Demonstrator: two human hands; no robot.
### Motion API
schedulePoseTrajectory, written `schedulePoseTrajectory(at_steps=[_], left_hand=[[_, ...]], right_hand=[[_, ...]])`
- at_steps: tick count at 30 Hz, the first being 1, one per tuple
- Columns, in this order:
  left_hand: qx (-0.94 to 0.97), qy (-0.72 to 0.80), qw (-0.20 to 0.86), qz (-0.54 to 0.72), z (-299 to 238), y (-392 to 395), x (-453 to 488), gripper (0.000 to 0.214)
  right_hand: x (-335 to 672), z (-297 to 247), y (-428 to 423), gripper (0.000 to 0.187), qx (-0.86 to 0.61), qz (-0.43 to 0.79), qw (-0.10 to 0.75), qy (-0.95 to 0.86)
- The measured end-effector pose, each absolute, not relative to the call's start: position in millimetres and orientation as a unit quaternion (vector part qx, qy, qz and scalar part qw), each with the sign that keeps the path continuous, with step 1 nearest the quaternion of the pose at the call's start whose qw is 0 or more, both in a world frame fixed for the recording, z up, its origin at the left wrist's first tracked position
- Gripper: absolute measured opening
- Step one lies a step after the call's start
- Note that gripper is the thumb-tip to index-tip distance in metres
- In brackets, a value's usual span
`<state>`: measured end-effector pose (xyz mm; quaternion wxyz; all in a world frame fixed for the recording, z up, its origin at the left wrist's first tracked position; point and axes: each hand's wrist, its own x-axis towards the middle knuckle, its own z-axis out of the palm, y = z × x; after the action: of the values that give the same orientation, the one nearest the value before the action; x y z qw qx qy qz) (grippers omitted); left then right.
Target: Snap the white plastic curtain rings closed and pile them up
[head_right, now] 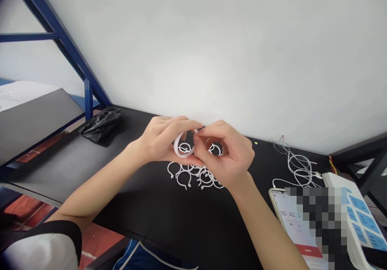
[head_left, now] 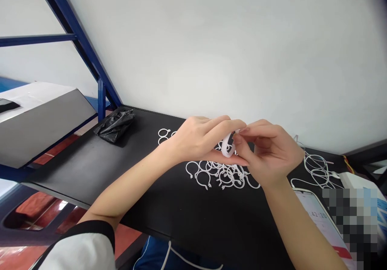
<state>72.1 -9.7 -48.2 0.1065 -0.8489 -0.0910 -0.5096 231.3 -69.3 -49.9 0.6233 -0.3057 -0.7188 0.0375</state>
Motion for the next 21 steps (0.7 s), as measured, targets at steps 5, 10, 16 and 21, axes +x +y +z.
schedulePoseTrajectory(at_steps=[5,10,16,21], left_hand=[[-0.827,-0.081,0.071,-0.552,-47.1,-8.4,72.0,0.044],[-0.811,-0.057,0.054,-0.579,-47.6,-7.2,74.4,0.045],[-0.789,-0.040,0.041,-0.612,-50.4,-4.5,78.9,0.042],[-0.789,-0.033,0.047,-0.611,-50.9,-4.8,79.6,0.038]], right_hand=[[230.9,-49.4,-70.3,0.021,-0.301,0.035,0.651,-0.696],[237.6,-55.0,-66.6,0.024,-0.294,0.029,0.636,-0.713],[244.2,-66.8,-61.7,0.011,-0.273,0.010,0.600,-0.752],[245.0,-68.1,-61.5,0.013,-0.284,0.022,0.595,-0.751]])
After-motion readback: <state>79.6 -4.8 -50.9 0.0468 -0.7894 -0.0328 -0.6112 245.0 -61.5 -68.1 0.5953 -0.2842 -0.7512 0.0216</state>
